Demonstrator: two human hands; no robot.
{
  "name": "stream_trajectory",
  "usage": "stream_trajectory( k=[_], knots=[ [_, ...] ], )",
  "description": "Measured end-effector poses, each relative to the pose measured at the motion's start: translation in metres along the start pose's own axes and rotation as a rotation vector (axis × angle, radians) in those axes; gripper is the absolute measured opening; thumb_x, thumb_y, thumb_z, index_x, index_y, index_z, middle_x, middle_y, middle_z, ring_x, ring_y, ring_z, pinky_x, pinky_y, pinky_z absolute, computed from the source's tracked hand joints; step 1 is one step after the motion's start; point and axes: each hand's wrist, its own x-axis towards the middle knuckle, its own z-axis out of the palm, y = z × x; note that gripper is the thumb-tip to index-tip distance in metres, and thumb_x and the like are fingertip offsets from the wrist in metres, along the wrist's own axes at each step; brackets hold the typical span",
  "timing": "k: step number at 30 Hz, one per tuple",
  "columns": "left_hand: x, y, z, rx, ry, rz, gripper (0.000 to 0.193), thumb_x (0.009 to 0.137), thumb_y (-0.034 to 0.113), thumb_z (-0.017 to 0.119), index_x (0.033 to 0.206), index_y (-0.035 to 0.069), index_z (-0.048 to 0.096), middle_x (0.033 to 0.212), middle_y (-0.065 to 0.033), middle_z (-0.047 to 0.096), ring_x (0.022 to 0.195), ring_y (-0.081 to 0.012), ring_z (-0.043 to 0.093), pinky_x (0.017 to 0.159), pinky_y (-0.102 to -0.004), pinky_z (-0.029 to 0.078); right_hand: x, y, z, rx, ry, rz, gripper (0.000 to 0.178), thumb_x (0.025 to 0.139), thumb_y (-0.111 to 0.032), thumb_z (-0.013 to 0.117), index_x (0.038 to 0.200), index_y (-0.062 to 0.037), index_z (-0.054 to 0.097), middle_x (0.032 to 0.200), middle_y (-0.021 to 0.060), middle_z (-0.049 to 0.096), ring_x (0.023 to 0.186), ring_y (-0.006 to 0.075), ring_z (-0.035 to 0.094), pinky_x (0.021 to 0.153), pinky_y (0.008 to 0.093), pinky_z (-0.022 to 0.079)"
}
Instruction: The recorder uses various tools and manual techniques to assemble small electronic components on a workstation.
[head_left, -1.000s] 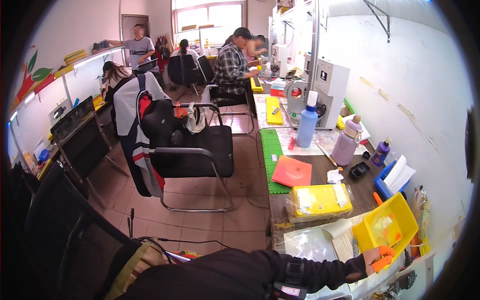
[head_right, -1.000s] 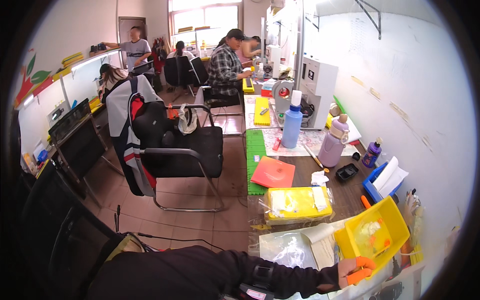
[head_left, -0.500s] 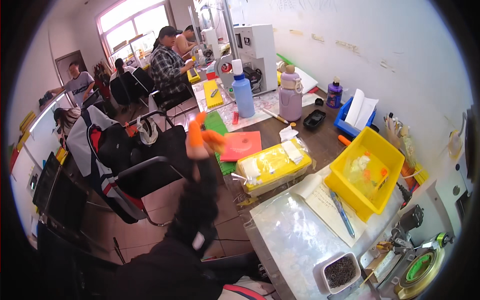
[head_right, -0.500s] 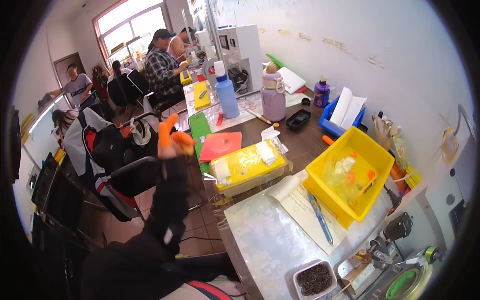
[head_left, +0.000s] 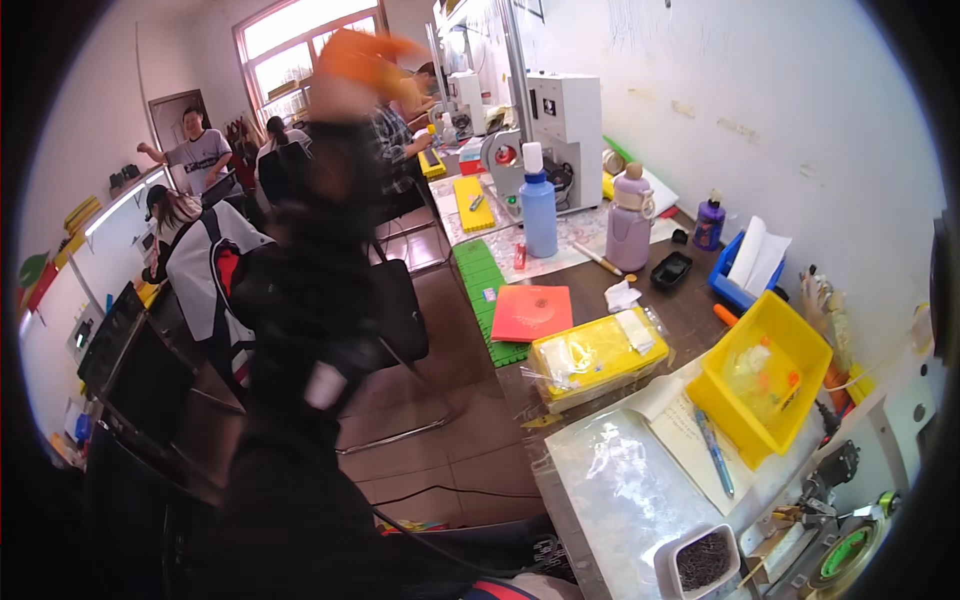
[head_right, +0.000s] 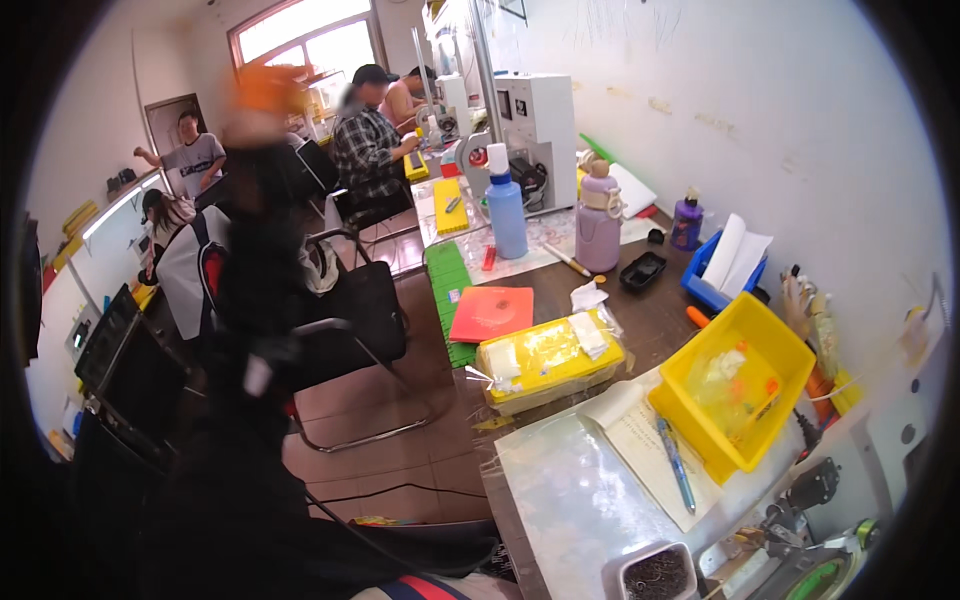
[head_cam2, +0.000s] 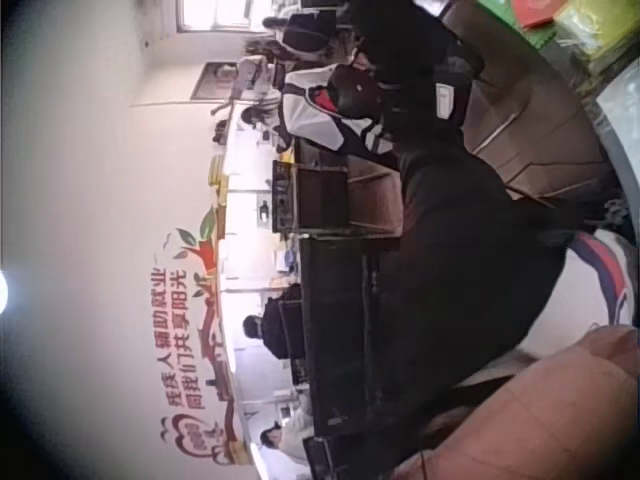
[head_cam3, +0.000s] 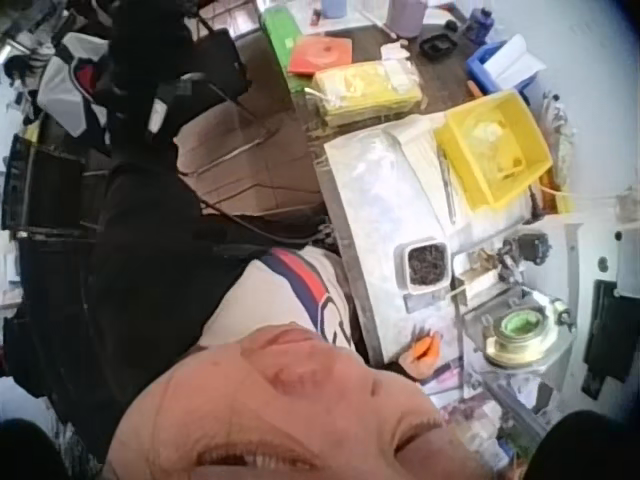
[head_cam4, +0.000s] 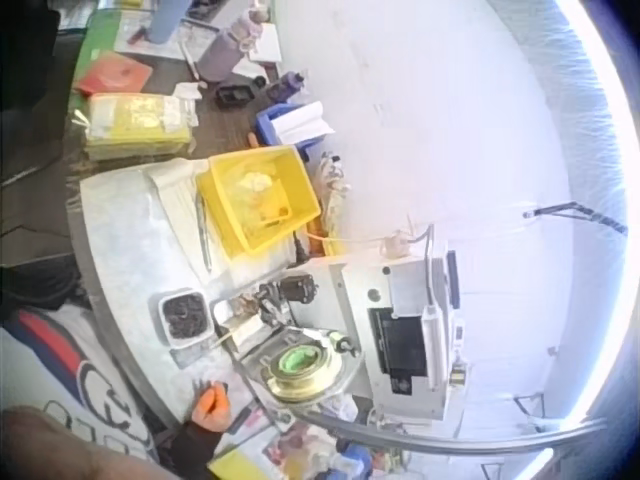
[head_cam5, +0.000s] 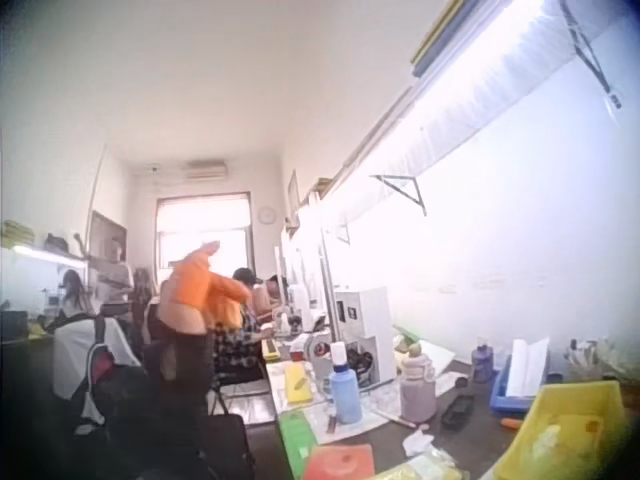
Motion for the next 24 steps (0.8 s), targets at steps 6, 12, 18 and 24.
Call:
stream_trajectory(
  k=[6, 12, 18, 24],
  knots=[
    [-0.071, -0.057, 0.317, 0.301, -0.619, -0.312, 0.017, 0.07, 0.019, 0.053, 0.083, 0.009, 0.056, 0.077, -0.0062, 0.059, 0.065, -0.0208, 0.056, 0.061, -0.0312, 0.046, 0.002, 0.001, -0.012, -0.044, -0.114, -0.037, 0.021, 0.08, -0.011, 0.051, 0.092, 0.005, 0.057, 0.087, 0.0198, 0.058, 0.079, 0.0313, 0.056, 0.073, 0.0334, 0.044],
    [-0.093, 0.006, 0.464, 0.089, -0.419, 0.343, 0.028, 0.06, 0.025, 0.056, 0.08, 0.008, 0.048, 0.072, -0.0054, 0.047, 0.071, -0.021, 0.047, 0.069, -0.0333, 0.031, 0.004, -0.011, -0.015, -0.084, -0.162, -0.019, 0.022, 0.08, -0.01, 0.05, 0.094, 0.0059, 0.055, 0.09, 0.0204, 0.057, 0.082, 0.0321, 0.055, 0.075, 0.0341, 0.043],
    [-0.103, 0.0, 0.475, -0.094, -0.604, 0.062, 0.037, 0.066, 0.032, 0.057, 0.089, 0.005, 0.051, 0.087, -0.0101, 0.048, 0.083, -0.0236, 0.046, 0.075, -0.035, 0.032, 0.008, -0.012, -0.019, -0.071, -0.233, 0.032, 0.021, 0.08, -0.009, 0.051, 0.095, 0.0049, 0.054, 0.09, 0.0199, 0.056, 0.083, 0.0314, 0.055, 0.077, 0.0337, 0.043],
    [-0.1, -0.013, 0.465, -0.221, -0.8, -0.016, 0.041, 0.067, 0.037, 0.057, 0.088, 0.003, 0.056, 0.081, -0.0154, 0.055, 0.079, -0.0299, 0.052, 0.068, -0.0391, 0.04, 0.009, 0.0, -0.016, -0.062, -0.168, 0.027, 0.022, 0.079, -0.012, 0.051, 0.092, 0.004, 0.056, 0.085, 0.0196, 0.057, 0.077, 0.0302, 0.056, 0.072, 0.0331, 0.044]
  ],
)
